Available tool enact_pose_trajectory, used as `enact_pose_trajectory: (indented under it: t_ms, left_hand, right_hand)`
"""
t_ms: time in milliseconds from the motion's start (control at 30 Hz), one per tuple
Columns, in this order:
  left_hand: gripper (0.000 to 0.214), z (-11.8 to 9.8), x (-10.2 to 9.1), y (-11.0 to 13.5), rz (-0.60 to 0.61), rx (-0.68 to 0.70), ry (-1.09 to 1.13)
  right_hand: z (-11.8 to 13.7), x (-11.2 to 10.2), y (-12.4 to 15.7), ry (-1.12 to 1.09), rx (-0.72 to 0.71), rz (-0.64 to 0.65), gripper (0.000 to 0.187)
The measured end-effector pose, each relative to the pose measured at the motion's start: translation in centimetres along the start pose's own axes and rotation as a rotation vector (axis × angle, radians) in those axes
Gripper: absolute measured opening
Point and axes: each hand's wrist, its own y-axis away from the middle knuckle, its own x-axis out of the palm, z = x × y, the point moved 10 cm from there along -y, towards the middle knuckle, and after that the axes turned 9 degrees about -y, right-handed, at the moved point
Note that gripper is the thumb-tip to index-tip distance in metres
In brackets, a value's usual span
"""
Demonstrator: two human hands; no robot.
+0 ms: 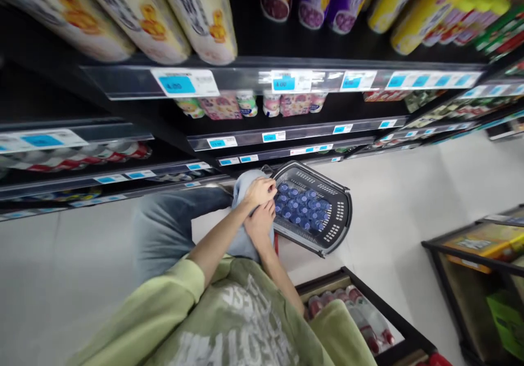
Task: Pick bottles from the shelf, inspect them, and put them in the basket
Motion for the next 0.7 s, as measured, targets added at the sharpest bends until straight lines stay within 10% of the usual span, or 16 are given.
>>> enact_pose_trajectory:
  t_ms: [400,567,700]
  left_hand:
    - [0.018,-0.3,-6.1,3.7,-0.048,-0.009,0.031]
    - [0.041,0.1,-9.3,12.9,-0.131,-0.033,-0.005]
    - [0.044,4.8,-7.9,22.2,-0.094,-0.260,0.150]
  right_hand:
    - [3.8,0.0,-1.0,0.156,-0.014,-0.041,0.076]
    - [5.9,0.5,-1.4,0.240,-0.062,-0.105,0.064]
    - [7.8,2.2,-2.3,0.399,-0.199,-0.230,0.085]
